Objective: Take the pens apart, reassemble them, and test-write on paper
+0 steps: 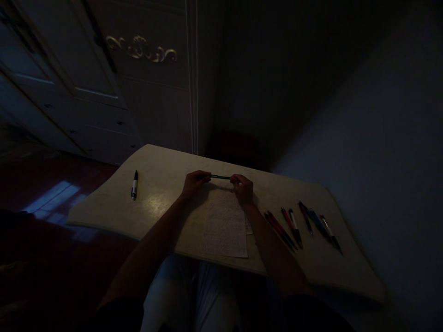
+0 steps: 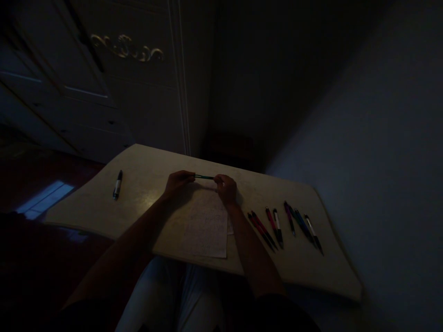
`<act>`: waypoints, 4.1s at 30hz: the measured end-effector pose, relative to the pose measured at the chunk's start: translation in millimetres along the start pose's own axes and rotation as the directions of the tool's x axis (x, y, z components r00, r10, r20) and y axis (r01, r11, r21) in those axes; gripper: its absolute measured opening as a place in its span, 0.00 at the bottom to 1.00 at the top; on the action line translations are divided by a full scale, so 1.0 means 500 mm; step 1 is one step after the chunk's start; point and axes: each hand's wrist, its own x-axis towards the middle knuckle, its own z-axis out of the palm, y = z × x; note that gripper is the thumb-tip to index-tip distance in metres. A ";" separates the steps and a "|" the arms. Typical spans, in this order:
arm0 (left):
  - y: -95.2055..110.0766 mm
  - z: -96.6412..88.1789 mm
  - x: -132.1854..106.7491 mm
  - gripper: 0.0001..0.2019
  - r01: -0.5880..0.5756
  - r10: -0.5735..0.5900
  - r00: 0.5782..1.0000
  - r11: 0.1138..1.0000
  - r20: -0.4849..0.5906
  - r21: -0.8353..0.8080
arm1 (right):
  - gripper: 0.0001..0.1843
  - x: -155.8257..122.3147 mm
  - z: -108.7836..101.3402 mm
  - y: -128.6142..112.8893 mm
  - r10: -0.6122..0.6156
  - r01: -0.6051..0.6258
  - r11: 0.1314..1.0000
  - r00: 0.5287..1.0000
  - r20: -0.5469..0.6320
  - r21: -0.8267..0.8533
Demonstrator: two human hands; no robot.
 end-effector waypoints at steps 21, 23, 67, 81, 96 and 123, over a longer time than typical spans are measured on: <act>-0.002 -0.006 0.025 0.18 -0.024 0.015 0.990 0.998 -0.141 -0.059 | 0.22 0.024 -0.024 -0.003 0.157 -0.166 0.971 0.986 0.063 0.171; -0.002 -0.007 0.026 0.17 -0.026 0.016 0.987 0.998 -0.159 -0.062 | 0.20 0.027 -0.035 -0.005 0.146 -0.162 0.976 0.983 0.115 0.145; 0.001 -0.007 0.038 0.20 -0.015 0.008 0.989 0.999 -0.146 -0.047 | 0.13 0.022 -0.006 -0.017 0.179 -0.184 0.931 0.983 0.044 0.314; -0.002 -0.008 0.041 0.20 -0.035 0.022 0.989 0.995 -0.147 -0.089 | 0.13 0.015 0.005 -0.001 0.160 -0.168 0.937 0.986 0.052 0.306; 0.006 -0.002 0.036 0.23 0.013 -0.029 0.992 0.991 -0.119 -0.135 | 0.17 0.016 0.010 0.000 0.217 -0.192 0.886 0.976 -0.013 0.422; -0.002 0.011 0.040 0.24 0.097 -0.136 0.983 0.956 -0.126 -0.278 | 0.12 0.018 0.013 -0.004 0.216 -0.193 0.886 0.976 -0.006 0.422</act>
